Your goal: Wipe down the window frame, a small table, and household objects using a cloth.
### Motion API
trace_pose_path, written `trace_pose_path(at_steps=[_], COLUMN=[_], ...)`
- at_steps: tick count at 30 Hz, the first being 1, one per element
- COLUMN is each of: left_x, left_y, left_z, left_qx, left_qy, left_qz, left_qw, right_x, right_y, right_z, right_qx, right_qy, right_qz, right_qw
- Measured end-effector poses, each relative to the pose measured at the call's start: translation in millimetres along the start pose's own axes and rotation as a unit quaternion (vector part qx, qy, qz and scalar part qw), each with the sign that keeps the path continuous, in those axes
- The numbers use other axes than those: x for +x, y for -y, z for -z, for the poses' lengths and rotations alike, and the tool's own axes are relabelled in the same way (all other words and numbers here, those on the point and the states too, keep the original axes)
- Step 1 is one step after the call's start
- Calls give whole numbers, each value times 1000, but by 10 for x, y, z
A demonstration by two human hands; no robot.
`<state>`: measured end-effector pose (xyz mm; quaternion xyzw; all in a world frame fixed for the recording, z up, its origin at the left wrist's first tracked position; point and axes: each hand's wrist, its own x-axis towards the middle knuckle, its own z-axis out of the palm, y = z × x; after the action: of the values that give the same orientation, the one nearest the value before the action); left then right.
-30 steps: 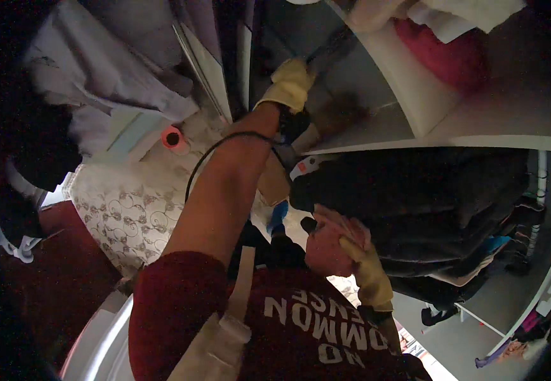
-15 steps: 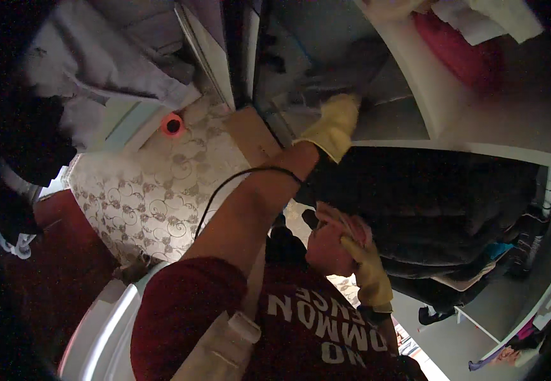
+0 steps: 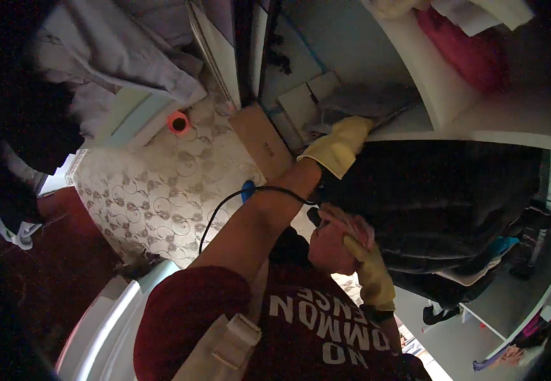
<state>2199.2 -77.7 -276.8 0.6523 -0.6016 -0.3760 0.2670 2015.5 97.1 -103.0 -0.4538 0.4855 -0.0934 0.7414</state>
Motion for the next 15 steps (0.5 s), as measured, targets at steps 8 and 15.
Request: trace_pose_path(at_steps=[8,15], left_x=[-354,-1618], left_y=[253,1759], left_z=[-296,-554], left_qx=[-94,-21], left_qy=[-181,-62], left_qz=[-55,44], left_qw=[977,997], right_x=[-54,11], right_y=[-274,-100], right_z=[69,42], right_qx=[12,17], right_qy=[-71,21], right_qz=[-11,27], right_qw=[997,999])
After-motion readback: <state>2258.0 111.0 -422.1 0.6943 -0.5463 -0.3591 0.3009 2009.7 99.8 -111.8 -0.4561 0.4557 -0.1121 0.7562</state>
